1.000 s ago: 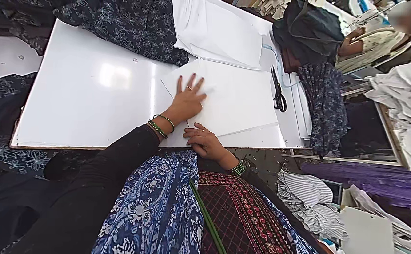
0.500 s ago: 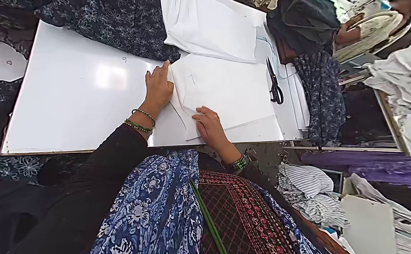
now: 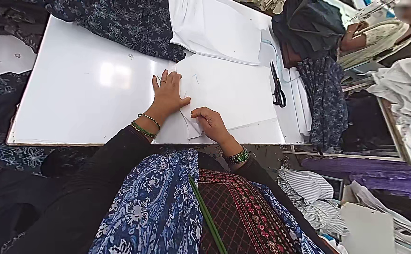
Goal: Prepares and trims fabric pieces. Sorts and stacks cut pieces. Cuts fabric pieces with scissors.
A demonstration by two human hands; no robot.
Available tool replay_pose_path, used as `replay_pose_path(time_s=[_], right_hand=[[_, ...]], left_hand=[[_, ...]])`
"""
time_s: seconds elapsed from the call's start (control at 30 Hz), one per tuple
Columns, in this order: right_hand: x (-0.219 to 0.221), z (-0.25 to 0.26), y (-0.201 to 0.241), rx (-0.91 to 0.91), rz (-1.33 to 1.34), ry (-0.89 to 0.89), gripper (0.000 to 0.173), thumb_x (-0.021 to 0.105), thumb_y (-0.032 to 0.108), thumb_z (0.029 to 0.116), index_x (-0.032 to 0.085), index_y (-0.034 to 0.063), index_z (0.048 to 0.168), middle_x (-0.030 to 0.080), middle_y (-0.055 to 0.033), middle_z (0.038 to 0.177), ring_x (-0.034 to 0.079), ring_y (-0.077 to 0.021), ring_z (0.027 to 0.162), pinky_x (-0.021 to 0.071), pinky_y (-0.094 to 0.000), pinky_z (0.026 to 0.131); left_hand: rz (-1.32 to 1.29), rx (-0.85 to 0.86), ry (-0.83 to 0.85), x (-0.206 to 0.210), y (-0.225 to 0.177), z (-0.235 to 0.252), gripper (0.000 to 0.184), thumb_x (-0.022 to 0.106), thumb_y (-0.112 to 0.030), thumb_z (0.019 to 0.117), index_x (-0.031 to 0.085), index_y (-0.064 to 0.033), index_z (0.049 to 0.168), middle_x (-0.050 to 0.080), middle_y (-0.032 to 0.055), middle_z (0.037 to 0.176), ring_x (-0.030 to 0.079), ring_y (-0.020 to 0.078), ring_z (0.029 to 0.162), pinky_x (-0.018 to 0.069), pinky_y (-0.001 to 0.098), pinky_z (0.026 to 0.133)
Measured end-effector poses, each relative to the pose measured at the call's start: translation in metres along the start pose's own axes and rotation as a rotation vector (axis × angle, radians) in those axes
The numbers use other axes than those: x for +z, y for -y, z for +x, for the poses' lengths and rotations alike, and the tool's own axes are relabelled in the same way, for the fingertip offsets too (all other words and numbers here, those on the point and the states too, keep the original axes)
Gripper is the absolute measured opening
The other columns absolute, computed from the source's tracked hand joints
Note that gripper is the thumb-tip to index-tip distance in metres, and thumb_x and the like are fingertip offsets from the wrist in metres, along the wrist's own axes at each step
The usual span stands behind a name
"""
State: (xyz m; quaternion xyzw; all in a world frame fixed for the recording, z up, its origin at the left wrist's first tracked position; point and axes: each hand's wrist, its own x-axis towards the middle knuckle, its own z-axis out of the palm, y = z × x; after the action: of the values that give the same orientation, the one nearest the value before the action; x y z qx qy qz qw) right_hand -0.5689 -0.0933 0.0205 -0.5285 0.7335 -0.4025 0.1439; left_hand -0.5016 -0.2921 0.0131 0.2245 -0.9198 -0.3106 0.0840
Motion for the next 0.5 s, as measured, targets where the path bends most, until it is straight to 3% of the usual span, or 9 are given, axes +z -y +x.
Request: replay_pose_path(time_s=[0.13, 0.27, 0.33, 0.4, 0.5], right_hand=[[0.002, -0.003, 0.001, -0.013, -0.053, -0.015, 0.025, 0.048, -0.008, 0.0929, 0.072, -0.0053, 0.099, 0.072, -0.0186, 0.105, 0.070, -0.0252, 0.100, 0.0558, -0.0367, 0.090], [-0.002, -0.017, 0.006, 0.085, -0.014, 0.089, 0.028, 0.046, -0.003, 0.0955, 0.072, -0.0027, 0.105, 0.072, -0.0137, 0.095, 0.068, -0.0190, 0.083, 0.0554, -0.0352, 0.076], [-0.003, -0.024, 0.007, 0.093, 0.037, 0.154, 0.029, 0.045, 0.002, 0.0983, 0.072, -0.0022, 0.107, 0.074, -0.0113, 0.093, 0.069, -0.0146, 0.080, 0.0569, -0.0323, 0.076], [-0.002, -0.031, 0.007, 0.066, 0.051, 0.162, 0.030, 0.044, 0.003, 0.0981, 0.072, -0.0031, 0.107, 0.075, -0.0119, 0.094, 0.071, -0.0164, 0.084, 0.0569, -0.0344, 0.080], [0.002, -0.037, 0.007, 0.010, 0.016, 0.134, 0.029, 0.046, 0.000, 0.0959, 0.074, -0.0028, 0.105, 0.076, -0.0132, 0.096, 0.072, -0.0219, 0.090, 0.0550, -0.0388, 0.085]], left_hand=[[-0.026, -0.029, -0.038, -0.002, 0.007, 0.002, 0.049, 0.060, -0.020, 0.0970, 0.052, 0.0047, 0.138, 0.048, 0.0259, 0.151, 0.029, 0.0451, 0.151, 0.0124, 0.0726, 0.118], [-0.061, -0.014, -0.071, -0.005, 0.017, 0.006, 0.029, 0.053, -0.017, 0.1013, 0.065, 0.0044, 0.117, 0.051, 0.0240, 0.149, 0.034, 0.0432, 0.149, 0.0121, 0.0716, 0.118], [-0.079, -0.003, -0.089, -0.005, 0.018, 0.007, 0.029, 0.051, -0.017, 0.1022, 0.066, 0.0050, 0.111, 0.052, 0.0244, 0.148, 0.034, 0.0431, 0.149, 0.0110, 0.0724, 0.118], [-0.085, 0.004, -0.105, -0.005, 0.018, 0.007, 0.032, 0.049, -0.020, 0.1037, 0.067, 0.0047, 0.111, 0.052, 0.0241, 0.148, 0.035, 0.0428, 0.149, 0.0104, 0.0729, 0.118], [-0.092, 0.029, -0.132, -0.004, 0.020, 0.006, 0.052, 0.052, -0.045, 0.1029, 0.068, 0.0031, 0.112, 0.053, 0.0248, 0.146, 0.036, 0.0441, 0.148, 0.0112, 0.0742, 0.117]])
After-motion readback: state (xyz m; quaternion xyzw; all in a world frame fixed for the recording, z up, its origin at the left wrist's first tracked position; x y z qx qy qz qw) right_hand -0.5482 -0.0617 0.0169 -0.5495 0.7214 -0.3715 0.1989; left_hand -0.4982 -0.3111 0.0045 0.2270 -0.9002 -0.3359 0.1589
